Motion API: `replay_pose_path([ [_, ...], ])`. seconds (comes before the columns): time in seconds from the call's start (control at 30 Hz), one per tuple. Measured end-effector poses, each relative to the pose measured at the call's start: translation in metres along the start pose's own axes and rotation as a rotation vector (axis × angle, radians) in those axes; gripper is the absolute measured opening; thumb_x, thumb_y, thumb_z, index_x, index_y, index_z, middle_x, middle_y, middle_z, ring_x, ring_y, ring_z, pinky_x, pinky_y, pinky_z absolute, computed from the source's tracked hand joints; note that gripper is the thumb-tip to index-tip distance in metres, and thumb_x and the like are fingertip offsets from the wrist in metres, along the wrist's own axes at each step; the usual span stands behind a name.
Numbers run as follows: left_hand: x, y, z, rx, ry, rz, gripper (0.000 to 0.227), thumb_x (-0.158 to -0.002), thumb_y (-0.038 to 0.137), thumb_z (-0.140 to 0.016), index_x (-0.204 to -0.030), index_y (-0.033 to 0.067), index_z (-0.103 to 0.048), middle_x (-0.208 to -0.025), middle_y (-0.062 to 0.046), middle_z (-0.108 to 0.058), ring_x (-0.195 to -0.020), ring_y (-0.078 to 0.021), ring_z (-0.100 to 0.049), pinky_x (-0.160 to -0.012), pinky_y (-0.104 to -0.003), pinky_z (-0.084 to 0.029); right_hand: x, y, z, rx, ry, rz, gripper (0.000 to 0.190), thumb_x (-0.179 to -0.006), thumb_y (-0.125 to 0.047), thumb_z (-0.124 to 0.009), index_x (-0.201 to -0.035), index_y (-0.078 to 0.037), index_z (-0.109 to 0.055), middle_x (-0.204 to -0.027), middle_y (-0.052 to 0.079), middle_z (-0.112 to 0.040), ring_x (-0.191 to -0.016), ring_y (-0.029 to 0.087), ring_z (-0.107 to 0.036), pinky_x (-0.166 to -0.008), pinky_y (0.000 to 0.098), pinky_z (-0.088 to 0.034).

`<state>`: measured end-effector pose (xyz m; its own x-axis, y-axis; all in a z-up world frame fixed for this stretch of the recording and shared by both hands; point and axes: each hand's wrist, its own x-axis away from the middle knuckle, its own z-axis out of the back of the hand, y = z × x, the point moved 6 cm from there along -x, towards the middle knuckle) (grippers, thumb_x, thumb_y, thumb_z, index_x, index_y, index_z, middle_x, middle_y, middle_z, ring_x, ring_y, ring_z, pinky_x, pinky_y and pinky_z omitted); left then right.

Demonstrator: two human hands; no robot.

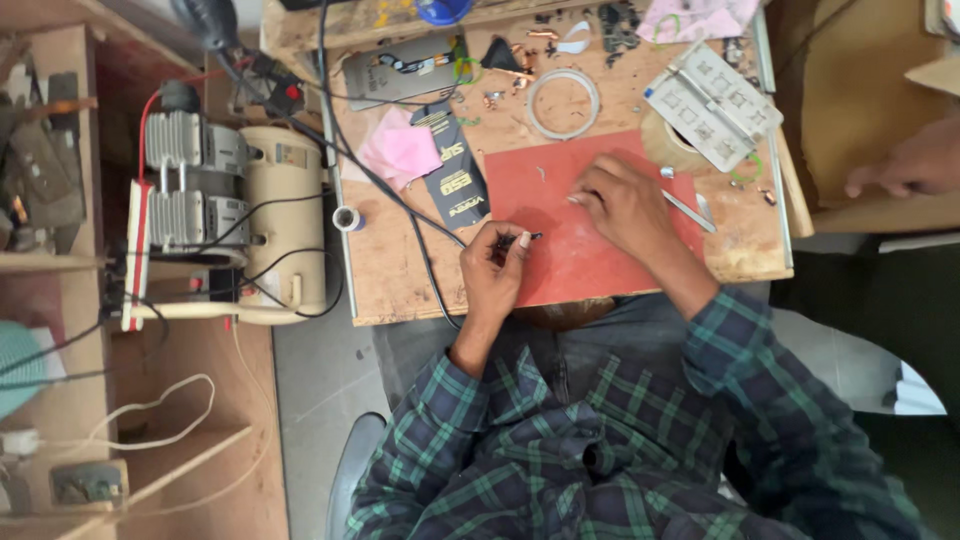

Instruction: The person uses a soldering iron to apply solder to a small electronic component held in their left hand. They wipe the component with a pink cloth and use tweezers to adjust small parts on the workbench. The person then handles a phone battery and a phone back cover.

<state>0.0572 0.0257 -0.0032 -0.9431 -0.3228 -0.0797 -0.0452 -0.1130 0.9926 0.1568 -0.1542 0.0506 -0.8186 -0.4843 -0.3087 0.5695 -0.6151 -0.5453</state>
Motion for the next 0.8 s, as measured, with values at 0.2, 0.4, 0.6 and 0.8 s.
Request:
replay_pose_path([
  [0.2,0.000,0.000,-0.002,0.034,-0.024,-0.022,0.008,-0.098,0.008,-0.072,-0.099,0.0012,-0.068,-0.081,0.000,-0.070,-0.070,-0.0034,-0.061,-0.063,-0.021,-0.049,-0.029,-0.013,-0.011,-0.044,0.063,0.079,0.021,-0.086,-0.007,-0.074,-0.108,-0.005,-0.072,-0.101,0.010,-0.068,-0.091,0.033,-0.068,-0.076,0.0429,-0.055],
  [0.4,0.001,0.003,-0.002,0.019,-0.032,-0.053,0.006,-0.097,0.007,-0.071,-0.098,0.0017,-0.068,-0.078,0.000,-0.068,-0.069,-0.0031,-0.059,-0.062,-0.021,-0.048,-0.039,-0.010,-0.027,0.048,-0.130,0.029,0.009,-0.085,-0.005,-0.070,-0.092,-0.007,-0.075,-0.096,0.008,-0.069,-0.091,0.031,-0.069,-0.075,0.0443,-0.055],
  [0.6,0.002,0.004,-0.001,-0.032,-0.027,-0.008,0.007,-0.095,0.007,-0.073,-0.095,0.0020,-0.069,-0.071,0.000,-0.064,-0.062,-0.0038,-0.054,-0.057,-0.023,-0.044,-0.065,0.013,0.019,0.287,0.214,0.039,0.020,-0.091,0.002,-0.063,-0.104,-0.005,-0.076,-0.113,0.012,-0.068,-0.099,0.035,-0.067,-0.083,0.0438,-0.055],
  [0.8,-0.001,0.011,-0.002,-0.045,-0.040,-0.057,0.005,-0.095,0.007,-0.072,-0.096,0.0029,-0.070,-0.074,0.000,-0.067,-0.064,-0.0041,-0.059,-0.060,-0.022,-0.047,-0.077,0.021,0.016,0.234,0.102,-0.043,0.018,-0.099,-0.003,-0.063,-0.113,-0.001,-0.075,-0.121,0.012,-0.068,-0.106,0.034,-0.065,-0.090,0.0453,-0.054],
])
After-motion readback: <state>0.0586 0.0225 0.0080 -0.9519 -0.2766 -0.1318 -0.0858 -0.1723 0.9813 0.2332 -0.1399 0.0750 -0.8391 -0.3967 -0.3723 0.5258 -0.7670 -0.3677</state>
